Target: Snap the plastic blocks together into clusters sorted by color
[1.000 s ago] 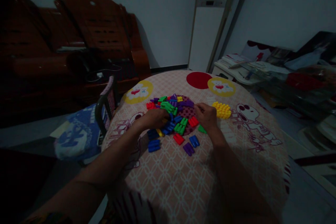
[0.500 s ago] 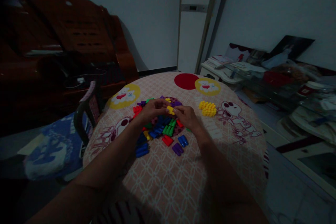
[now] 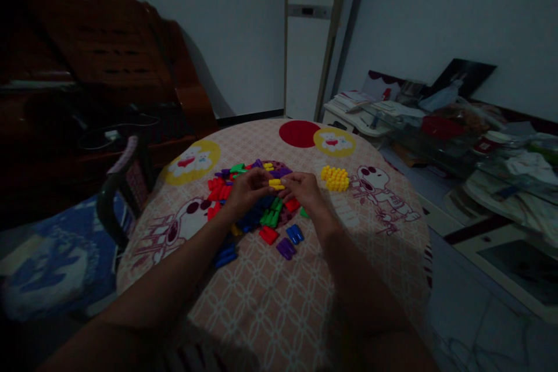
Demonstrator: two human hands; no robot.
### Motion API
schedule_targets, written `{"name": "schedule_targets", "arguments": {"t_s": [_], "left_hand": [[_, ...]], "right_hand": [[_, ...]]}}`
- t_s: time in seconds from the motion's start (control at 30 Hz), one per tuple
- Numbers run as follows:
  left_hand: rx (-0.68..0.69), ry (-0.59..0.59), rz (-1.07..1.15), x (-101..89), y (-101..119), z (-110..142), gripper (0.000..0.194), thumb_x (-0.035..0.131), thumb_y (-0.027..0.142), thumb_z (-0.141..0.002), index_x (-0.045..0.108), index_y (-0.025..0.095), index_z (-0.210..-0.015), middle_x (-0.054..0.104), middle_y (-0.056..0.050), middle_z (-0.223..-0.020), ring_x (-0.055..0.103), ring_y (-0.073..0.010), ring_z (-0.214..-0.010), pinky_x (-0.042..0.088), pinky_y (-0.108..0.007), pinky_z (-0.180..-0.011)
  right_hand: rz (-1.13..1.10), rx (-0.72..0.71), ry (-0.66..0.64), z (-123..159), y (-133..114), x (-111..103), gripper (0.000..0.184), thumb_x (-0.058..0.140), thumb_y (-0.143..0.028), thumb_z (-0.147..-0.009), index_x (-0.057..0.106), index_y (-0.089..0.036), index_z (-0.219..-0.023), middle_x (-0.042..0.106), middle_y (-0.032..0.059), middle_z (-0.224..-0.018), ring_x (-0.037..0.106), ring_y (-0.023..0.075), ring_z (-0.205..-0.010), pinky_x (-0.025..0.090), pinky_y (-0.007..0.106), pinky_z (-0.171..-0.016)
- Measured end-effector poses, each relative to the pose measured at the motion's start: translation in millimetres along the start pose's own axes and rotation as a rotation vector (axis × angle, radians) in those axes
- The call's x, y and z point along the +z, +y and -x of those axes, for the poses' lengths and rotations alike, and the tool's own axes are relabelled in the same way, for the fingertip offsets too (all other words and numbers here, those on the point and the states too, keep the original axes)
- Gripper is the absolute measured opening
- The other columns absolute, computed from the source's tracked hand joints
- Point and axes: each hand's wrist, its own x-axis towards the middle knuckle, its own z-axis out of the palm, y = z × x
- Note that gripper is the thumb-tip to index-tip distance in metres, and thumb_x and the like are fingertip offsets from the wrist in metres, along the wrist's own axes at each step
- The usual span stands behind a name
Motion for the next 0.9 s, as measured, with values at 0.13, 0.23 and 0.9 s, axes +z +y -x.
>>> {"name": "schedule_targets", "arguments": {"t_s": [0.13,0.23,0.9], "left_hand": [[0.049,-0.033,-0.037,-0.8,0,1,0.039,0.079,0.030,-0.069,0.060,0.016,-0.100,0.070,-0.007,-0.102,0.071,-0.0203,-0.092,0.058,-0.032,-0.080],[0.058,-0.033,-0.088,-3.5,-1,1,0.038,0.075,0.032,-0.075,0.062,0.016,-0.107,0.070,-0.010,-0.112,0.071,-0.0204,-0.094,0.058,-0.030,-0.078],[0.076,-0.003,-0.223,-6.1,-1,1,0.038,0.070,0.033,-0.079,0.066,0.016,-0.113,0.072,-0.010,-0.112,0.071,-0.0199,-0.090,0.058,-0.029,-0.075]], "right_hand": [[0.128,-0.099,0.104,-5,-11,-22,0.030,0.079,-0.043,-0.061,0.072,-0.017,-0.076,0.071,0.0036,-0.063,0.066,0.0173,-0.054,0.055,0.029,-0.053],[0.431,-0.324,0.296,-11,-24,-57,0.025,0.073,-0.039,-0.066,0.075,-0.018,-0.080,0.073,0.0048,-0.077,0.067,0.0195,-0.067,0.056,0.033,-0.063],[1.288,-0.547,0.195,-33,-11,-126,0.017,0.060,-0.022,-0.077,0.077,-0.022,-0.077,0.073,0.0089,-0.083,0.064,0.0228,-0.079,0.049,0.036,-0.078]]}}
